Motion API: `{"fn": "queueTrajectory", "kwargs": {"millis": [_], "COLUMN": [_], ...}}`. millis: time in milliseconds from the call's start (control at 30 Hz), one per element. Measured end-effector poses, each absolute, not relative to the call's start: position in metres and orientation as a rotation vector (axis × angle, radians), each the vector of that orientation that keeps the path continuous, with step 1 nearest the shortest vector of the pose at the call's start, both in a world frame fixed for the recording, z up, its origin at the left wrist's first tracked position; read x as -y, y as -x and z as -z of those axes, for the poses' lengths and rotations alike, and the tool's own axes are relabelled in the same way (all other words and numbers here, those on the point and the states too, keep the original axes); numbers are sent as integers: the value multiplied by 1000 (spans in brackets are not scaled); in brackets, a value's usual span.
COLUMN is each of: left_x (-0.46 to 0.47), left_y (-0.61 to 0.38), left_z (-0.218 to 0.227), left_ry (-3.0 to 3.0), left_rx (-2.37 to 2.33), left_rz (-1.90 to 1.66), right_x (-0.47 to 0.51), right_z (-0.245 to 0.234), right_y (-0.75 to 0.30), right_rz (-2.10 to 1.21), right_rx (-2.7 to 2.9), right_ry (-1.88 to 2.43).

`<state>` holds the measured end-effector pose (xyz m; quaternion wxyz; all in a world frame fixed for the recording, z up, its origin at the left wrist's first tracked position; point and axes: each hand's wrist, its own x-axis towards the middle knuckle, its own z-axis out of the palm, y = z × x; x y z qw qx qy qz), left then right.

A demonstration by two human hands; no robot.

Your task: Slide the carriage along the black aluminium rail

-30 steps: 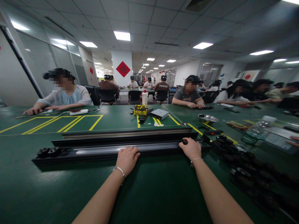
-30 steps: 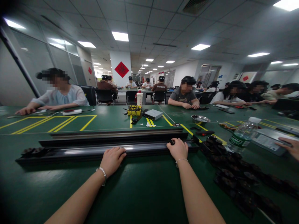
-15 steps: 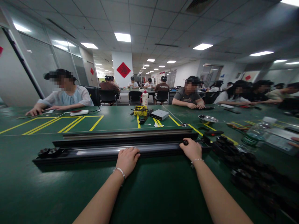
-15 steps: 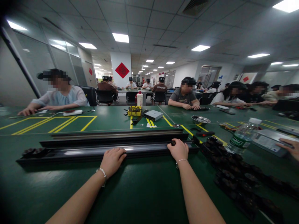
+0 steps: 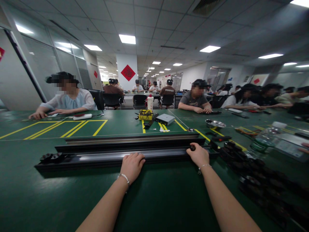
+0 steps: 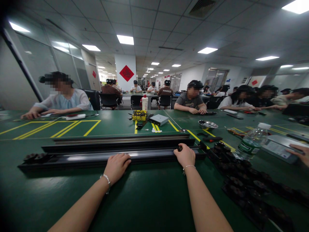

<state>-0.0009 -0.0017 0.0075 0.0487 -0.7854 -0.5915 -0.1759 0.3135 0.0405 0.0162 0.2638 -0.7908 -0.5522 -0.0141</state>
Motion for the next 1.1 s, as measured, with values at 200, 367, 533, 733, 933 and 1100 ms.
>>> {"fn": "queueTrajectory", "kwargs": {"millis": [200, 367, 533, 733, 933, 1100], "left_x": [1, 1, 1, 1, 2, 2], "left_y": [1, 2, 1, 2, 1, 1], "left_z": [-7, -6, -6, -7, -10, -8], "left_ry": [2395, 2392, 2390, 2399, 2400, 2410], "left_rx": [1795, 1784, 1790, 1787, 1833, 1827], "left_rz": [535, 524, 532, 532, 532, 541], "right_x": [-40, -39, -38, -37, -37, -37], "right_z": [-19, -19, -19, -20, -20, -20], "right_y": [-313, -313, -313, -313, -314, -316], "right_rz": [22, -3, -6, -27, -8, -36], "right_rx": [1494, 1492, 1490, 1478, 1495, 1486], "right_ry": [2156, 2145, 2135, 2163, 2145, 2172]}}
